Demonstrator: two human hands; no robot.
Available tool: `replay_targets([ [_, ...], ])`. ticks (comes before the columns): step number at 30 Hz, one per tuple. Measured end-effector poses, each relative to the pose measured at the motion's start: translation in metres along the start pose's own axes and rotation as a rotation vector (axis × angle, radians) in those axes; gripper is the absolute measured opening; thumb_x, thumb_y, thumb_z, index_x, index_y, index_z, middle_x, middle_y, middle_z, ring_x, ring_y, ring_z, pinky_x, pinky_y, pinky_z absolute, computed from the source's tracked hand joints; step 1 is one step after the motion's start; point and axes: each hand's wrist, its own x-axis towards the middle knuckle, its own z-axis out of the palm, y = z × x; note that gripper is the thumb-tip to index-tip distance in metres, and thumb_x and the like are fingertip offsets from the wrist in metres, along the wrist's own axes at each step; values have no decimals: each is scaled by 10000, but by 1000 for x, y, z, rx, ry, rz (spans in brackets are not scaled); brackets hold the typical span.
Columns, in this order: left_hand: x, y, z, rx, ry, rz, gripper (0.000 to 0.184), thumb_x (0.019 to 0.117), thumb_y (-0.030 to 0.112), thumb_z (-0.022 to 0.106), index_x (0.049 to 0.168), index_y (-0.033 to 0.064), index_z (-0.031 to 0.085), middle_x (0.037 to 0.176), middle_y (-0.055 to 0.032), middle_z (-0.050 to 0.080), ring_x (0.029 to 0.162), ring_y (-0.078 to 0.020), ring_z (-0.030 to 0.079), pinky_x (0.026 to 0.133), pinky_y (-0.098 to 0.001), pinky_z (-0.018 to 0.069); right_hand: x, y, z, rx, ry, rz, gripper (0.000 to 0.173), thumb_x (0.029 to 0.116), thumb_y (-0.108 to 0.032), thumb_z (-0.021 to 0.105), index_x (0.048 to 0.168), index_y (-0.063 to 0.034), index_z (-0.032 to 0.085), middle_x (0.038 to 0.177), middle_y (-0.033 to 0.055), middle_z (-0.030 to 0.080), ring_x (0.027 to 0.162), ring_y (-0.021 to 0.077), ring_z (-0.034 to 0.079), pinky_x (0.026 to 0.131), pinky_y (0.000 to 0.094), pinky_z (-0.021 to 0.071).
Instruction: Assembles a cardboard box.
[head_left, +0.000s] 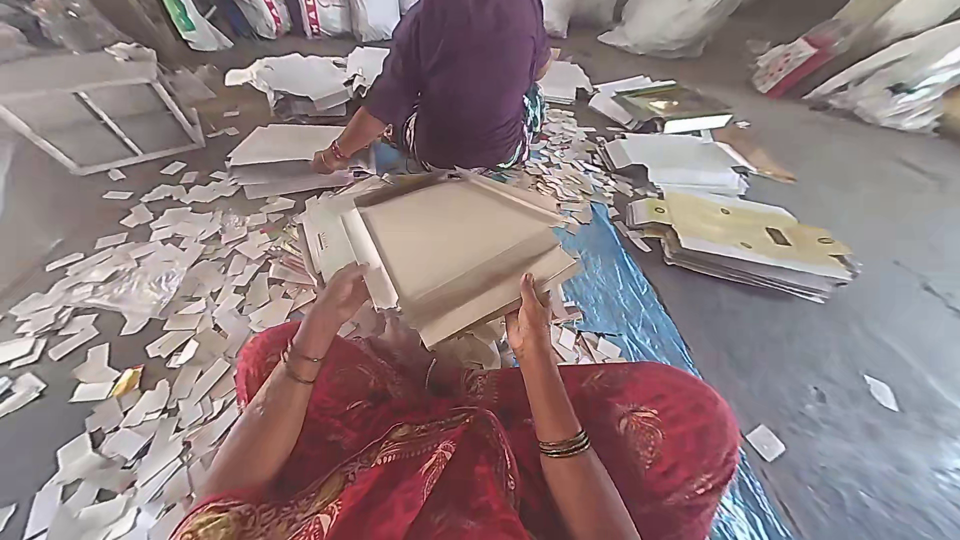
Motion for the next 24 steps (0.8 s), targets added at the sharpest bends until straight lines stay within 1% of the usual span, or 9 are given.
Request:
replay_targets([
  [2,4,-1,-2,-3,33,-19,240,1058,162,465,1280,80,509,1016,-81,652,853,-159,669,745,-330,578,-2,3,1,-5,-48,47,495,1061,-93,512,1505,-89,296,1304,134,568,1121,198,644,942,394,574],
  [5,1,2,-2,-33,25,22,235,1072,188,445,1280,98,509,1012,-68,669,855,-138,678,739,-308,583,-9,11,2,3,-97,128,642,1005,-43,595,1542,-76,246,1346,166,551,1136,230,637,946,413,575],
  [10,10,-5,-4,-73,17,88,332,1078,167,442,1401,89,444,1158,-96,643,980,-162,665,846,-345,571,-36,20,22,0,-144,294,601,994,-37,622,1501,-51,300,1279,182,593,1067,240,669,894,399,597],
  [12,4,0,-1,-77,57,94,327,1083,178,436,1402,106,448,1136,-87,645,954,-157,666,818,-340,574,-43,22,26,-11,-159,336,544,1009,-40,604,1477,-44,327,1234,178,609,1026,231,679,862,383,601],
  [14,3,4,-5,-78,76,114,328,1078,184,444,1398,112,448,1125,-81,648,936,-155,669,796,-335,578,-43,23,26,-31,-209,318,501,1017,-17,576,1454,-37,331,1182,162,619,970,213,693,824,364,616],
  [17,9,4,-10,-73,61,144,330,1078,177,444,1398,96,451,1174,-95,637,992,-176,663,848,-368,571,-38,28,22,-106,-253,246,471,1023,-11,561,1439,-13,340,1162,165,623,951,197,696,808,355,619],
  [20,10,3,-7,-74,19,145,319,1081,156,429,1393,89,444,1142,-95,641,964,-170,668,830,-357,574,-33,28,19,-162,-209,190,465,1021,-34,580,1434,1,369,1182,178,623,989,209,685,830,373,610],
  [22,10,3,-7,-70,-15,141,324,1090,144,412,1410,95,421,1125,-100,642,942,-170,673,816,-356,580,-28,24,15,-127,-173,192,435,1028,-60,572,1420,-7,390,1168,176,638,991,221,689,837,394,611],
  [24,7,5,-4,-76,-41,139,346,1100,139,387,1445,106,382,1118,-108,644,924,-181,681,810,-365,586,-22,18,13,-64,-118,213,380,1053,-96,538,1402,-16,409,1155,155,642,984,209,685,835,379,604],
])
